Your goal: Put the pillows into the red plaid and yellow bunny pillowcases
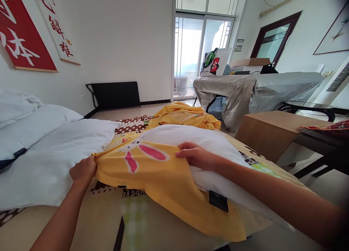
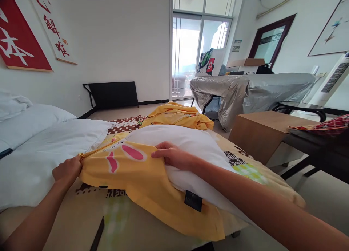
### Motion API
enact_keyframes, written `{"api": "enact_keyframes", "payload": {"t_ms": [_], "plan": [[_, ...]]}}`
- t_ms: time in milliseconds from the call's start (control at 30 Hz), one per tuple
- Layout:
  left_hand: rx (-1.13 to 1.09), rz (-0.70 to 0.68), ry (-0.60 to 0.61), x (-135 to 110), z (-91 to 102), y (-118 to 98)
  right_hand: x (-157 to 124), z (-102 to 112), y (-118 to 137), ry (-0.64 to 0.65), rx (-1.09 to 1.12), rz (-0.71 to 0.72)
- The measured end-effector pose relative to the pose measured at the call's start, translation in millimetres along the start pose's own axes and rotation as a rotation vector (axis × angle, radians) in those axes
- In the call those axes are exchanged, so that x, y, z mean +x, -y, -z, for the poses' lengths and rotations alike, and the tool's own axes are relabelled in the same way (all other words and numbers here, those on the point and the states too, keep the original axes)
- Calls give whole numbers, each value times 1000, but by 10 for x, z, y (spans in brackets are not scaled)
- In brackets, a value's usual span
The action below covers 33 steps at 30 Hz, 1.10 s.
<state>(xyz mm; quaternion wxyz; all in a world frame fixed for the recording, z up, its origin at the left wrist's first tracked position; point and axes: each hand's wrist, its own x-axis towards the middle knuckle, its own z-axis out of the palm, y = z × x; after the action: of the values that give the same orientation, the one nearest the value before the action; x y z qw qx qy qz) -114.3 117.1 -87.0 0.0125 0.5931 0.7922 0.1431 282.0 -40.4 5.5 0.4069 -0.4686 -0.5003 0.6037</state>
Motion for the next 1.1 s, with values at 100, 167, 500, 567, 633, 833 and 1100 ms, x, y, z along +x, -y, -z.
{"api": "enact_keyframes", "payload": {"t_ms": [100, 167, 500, 567, 633, 833, 1100], "plan": [[2, -4, -8, -43, 19, 8, 0, -72, 112, 243, -230, -150], [-25, 18, -8, -21, 26, 28, 32, -145, 198, 365, -461, -218], [-526, 60, -257, -274, 53, 120, 412, -626, 466, 283, -608, -54], [-605, 49, -405, -654, 44, 79, 503, -667, 485, 306, -598, -49], [-883, -44, -287, -1123, -14, -3, 592, -688, 496, 357, -663, -6], [-1202, -207, 986, -2267, -473, -487, 810, -674, 596, 401, -826, 89], [-1680, 399, 907, -2215, -663, -960, 1004, -314, 425, 553, -534, 35]]}}
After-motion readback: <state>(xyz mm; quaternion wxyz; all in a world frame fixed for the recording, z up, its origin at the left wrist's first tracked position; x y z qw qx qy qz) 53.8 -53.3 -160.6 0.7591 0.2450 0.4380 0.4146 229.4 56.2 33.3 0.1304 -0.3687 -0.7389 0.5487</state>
